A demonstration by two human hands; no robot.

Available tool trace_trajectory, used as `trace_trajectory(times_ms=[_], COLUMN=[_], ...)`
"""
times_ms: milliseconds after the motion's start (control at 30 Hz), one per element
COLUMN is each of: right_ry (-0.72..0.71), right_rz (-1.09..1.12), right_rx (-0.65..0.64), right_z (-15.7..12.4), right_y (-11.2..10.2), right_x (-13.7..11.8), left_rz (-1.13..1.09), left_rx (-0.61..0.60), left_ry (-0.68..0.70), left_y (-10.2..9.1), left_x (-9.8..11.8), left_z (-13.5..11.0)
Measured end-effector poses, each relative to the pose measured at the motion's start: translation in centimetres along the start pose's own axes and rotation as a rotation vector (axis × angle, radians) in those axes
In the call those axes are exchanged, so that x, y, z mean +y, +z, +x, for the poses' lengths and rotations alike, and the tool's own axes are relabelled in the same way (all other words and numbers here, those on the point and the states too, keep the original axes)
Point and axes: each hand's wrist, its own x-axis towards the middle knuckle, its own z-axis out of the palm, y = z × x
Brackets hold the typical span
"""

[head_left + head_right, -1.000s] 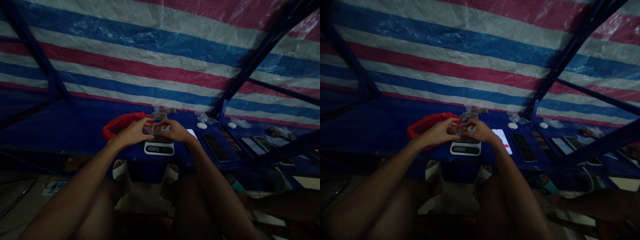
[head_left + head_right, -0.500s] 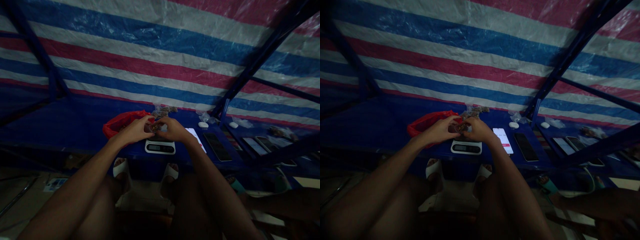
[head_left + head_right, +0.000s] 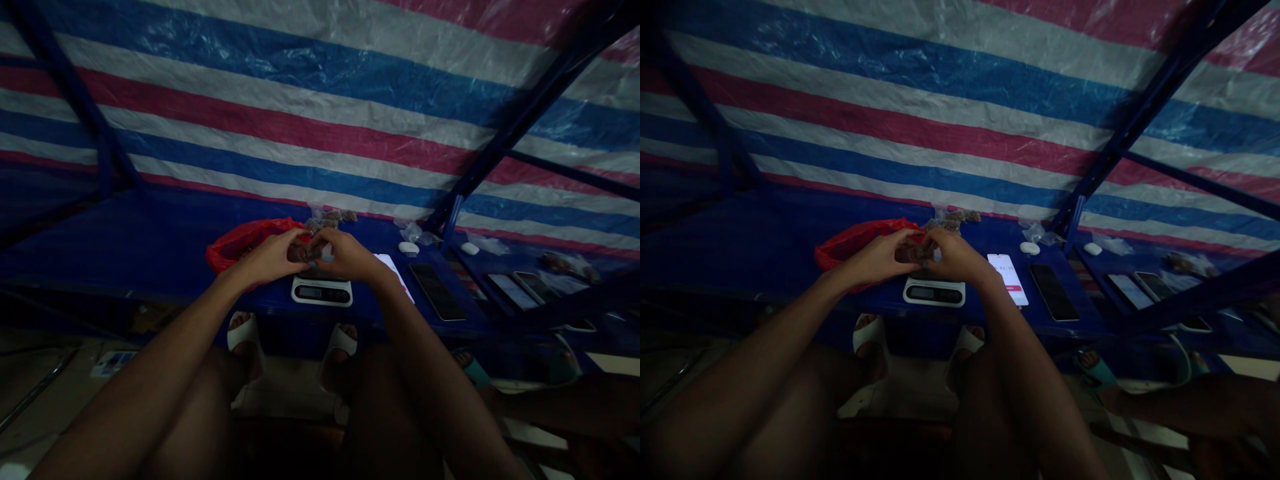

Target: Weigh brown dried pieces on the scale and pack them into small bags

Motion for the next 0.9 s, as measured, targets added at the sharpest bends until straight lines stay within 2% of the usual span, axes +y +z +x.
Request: trace_trajectory(times_ms=[633, 900], right_ry=[0.07, -0.005], right_rz=[0.166, 0.169], right_rx=[0.0, -0.011], right_z=[-0.39, -0.38], right_y=[-0.56, -0.5], right_x=[0.49, 0.48], left_rz=[-0.05, -0.124], left_rx=[-0.003, -0.035], left_ry=[-0.043, -0.033], left_y=[-0.21, -0.03], left_x=[-0.12, -0.28], left_z=[-0.1, -0.11])
